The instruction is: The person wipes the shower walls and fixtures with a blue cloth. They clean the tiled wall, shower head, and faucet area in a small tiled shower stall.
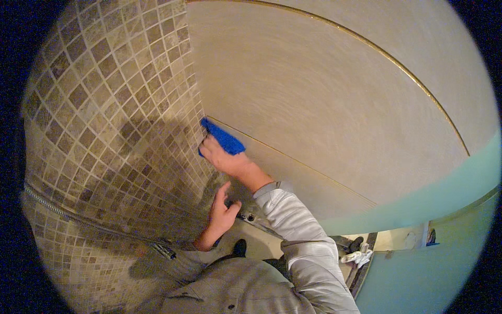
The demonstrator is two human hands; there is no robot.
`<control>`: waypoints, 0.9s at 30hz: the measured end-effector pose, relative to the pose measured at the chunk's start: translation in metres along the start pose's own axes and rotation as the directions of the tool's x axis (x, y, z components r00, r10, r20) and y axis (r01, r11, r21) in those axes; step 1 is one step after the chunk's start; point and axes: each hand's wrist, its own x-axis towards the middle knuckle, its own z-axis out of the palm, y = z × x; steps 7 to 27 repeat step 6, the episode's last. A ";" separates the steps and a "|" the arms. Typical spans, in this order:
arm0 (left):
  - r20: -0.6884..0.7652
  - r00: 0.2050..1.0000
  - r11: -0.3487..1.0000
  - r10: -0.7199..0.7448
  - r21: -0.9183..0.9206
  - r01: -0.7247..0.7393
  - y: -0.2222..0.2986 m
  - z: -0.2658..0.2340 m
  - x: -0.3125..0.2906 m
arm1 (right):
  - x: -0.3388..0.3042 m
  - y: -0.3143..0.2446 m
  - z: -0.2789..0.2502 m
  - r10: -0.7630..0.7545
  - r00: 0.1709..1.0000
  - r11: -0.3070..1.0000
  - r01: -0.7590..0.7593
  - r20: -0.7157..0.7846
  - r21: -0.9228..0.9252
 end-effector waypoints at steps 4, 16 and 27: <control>-0.033 0.999 0.999 0.016 0.048 -0.015 -0.032 -0.010 -0.019 | -0.033 -0.029 0.035 -0.002 0.999 1.000 0.003 -0.035 0.022; 0.012 0.999 0.999 -0.031 0.039 0.031 -0.027 -0.010 -0.024 | -0.076 -0.025 0.111 -0.005 0.991 0.999 0.012 -0.137 0.052; 0.012 0.999 0.999 -0.031 0.039 0.031 -0.027 -0.010 -0.024 | -0.076 -0.025 0.111 -0.005 0.991 0.999 0.012 -0.137 0.052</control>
